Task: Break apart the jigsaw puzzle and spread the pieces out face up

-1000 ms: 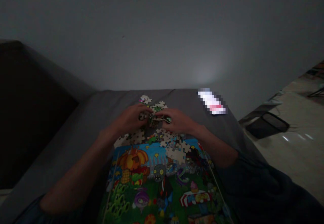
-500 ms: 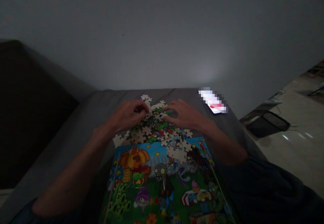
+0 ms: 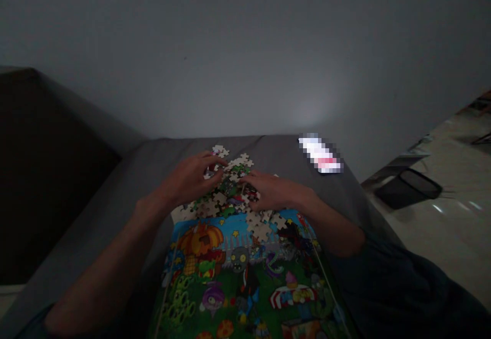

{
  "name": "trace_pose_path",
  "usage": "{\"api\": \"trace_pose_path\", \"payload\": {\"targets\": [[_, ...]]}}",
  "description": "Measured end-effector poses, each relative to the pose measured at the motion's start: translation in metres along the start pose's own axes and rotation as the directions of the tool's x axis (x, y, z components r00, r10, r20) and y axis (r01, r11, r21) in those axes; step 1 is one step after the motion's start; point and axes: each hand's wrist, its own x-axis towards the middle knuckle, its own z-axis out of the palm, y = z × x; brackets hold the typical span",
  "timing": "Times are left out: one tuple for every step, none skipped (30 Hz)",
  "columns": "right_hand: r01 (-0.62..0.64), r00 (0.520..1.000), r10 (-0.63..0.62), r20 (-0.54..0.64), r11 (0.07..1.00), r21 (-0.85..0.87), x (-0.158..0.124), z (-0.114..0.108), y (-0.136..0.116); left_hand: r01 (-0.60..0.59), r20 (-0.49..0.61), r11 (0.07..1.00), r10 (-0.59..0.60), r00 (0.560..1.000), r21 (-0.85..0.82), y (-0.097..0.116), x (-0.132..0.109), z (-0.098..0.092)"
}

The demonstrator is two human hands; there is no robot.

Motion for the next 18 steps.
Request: {"api": "trace_pose_path", "payload": {"targets": [[0.012,1.000,-0.012,-0.026,1.000,-0.014,0.003,0.002,0.001,-0.006,0.014,1.000,0.007,1.000,-0.022,0.004,-0.004,0.000],[0.020,0.998,-0.021,-0.051,0.999,-0.027,0.005,0.004,0.003,-0.009,0.035,0.999,0.011,0.999,-0.045,0.008,-0.009,0.001],[0.019,0.997,-0.022,-0.077,0.999,-0.036,0.008,0.006,0.005,-0.010,0.062,0.998,0.014,0.998,-0.066,0.012,-0.016,0.002],[0.012,0.994,-0.016,-0.104,0.999,-0.043,0.010,0.006,0.008,-0.007,0.088,0.997,0.014,0.996,-0.081,0.014,-0.024,0.004],[0.002,0.991,-0.008,-0.133,0.999,-0.046,0.011,0.005,0.010,-0.003,0.112,0.996,0.013,0.994,-0.090,0.015,-0.033,0.007],[-0.006,0.987,-0.002,-0.161,0.999,-0.049,0.012,0.002,0.013,0.004,0.119,0.996,0.007,0.993,-0.089,0.015,-0.043,0.010],[-0.014,0.982,0.004,-0.187,0.999,-0.051,0.012,-0.001,0.015,0.017,0.112,0.997,-0.008,0.994,-0.079,0.014,-0.052,0.013],[-0.020,0.978,0.009,-0.208,0.998,-0.052,0.010,-0.006,0.017,0.035,0.091,0.998,-0.030,0.995,-0.056,0.011,-0.060,0.016],[-0.025,0.975,0.012,-0.222,0.998,-0.057,0.007,-0.011,0.018,0.051,0.077,0.998,-0.049,0.996,-0.025,0.009,-0.067,0.019],[-0.030,0.974,0.014,-0.224,0.997,-0.066,0.004,-0.017,0.019,0.055,0.073,0.998,-0.056,0.996,0.003,0.006,-0.073,0.022],[-0.033,0.977,0.016,-0.215,0.997,-0.076,0.000,-0.022,0.019,0.051,0.077,0.998,-0.053,0.996,0.024,0.004,-0.077,0.024],[-0.031,0.983,0.014,-0.185,0.996,-0.086,-0.005,-0.025,0.018,0.036,0.093,0.999,-0.039,0.995,0.035,0.004,-0.080,0.027],[-0.018,0.990,0.006,-0.141,0.996,-0.087,-0.009,-0.027,0.016,0.016,0.114,0.999,-0.020,0.993,0.035,0.004,-0.081,0.029],[0.006,0.996,-0.013,-0.085,0.997,-0.080,-0.013,-0.026,0.013,0.001,0.135,1.000,-0.005,0.991,0.030,0.005,-0.082,0.032],[0.034,0.999,-0.036,-0.029,0.997,-0.067,-0.016,-0.024,0.009,-0.009,0.154,1.000,0.005,0.988,0.025,0.006,-0.082,0.035],[0.063,0.998,-0.062,0.018,0.997,-0.050,-0.018,-0.021,0.004,-0.010,0.167,1.000,0.006,0.986,0.023,0.008,-0.083,0.038],[0.086,0.995,-0.084,0.056,0.996,-0.035,-0.019,-0.017,-0.001,-0.005,0.170,1.000,0.000,0.985,0.024,0.010,-0.083,0.041],[0.101,0.992,-0.099,0.079,0.995,-0.021,-0.019,-0.012,-0.005,0.001,0.168,1.000,-0.006,0.986,0.026,0.012,-0.083,0.044]]}}
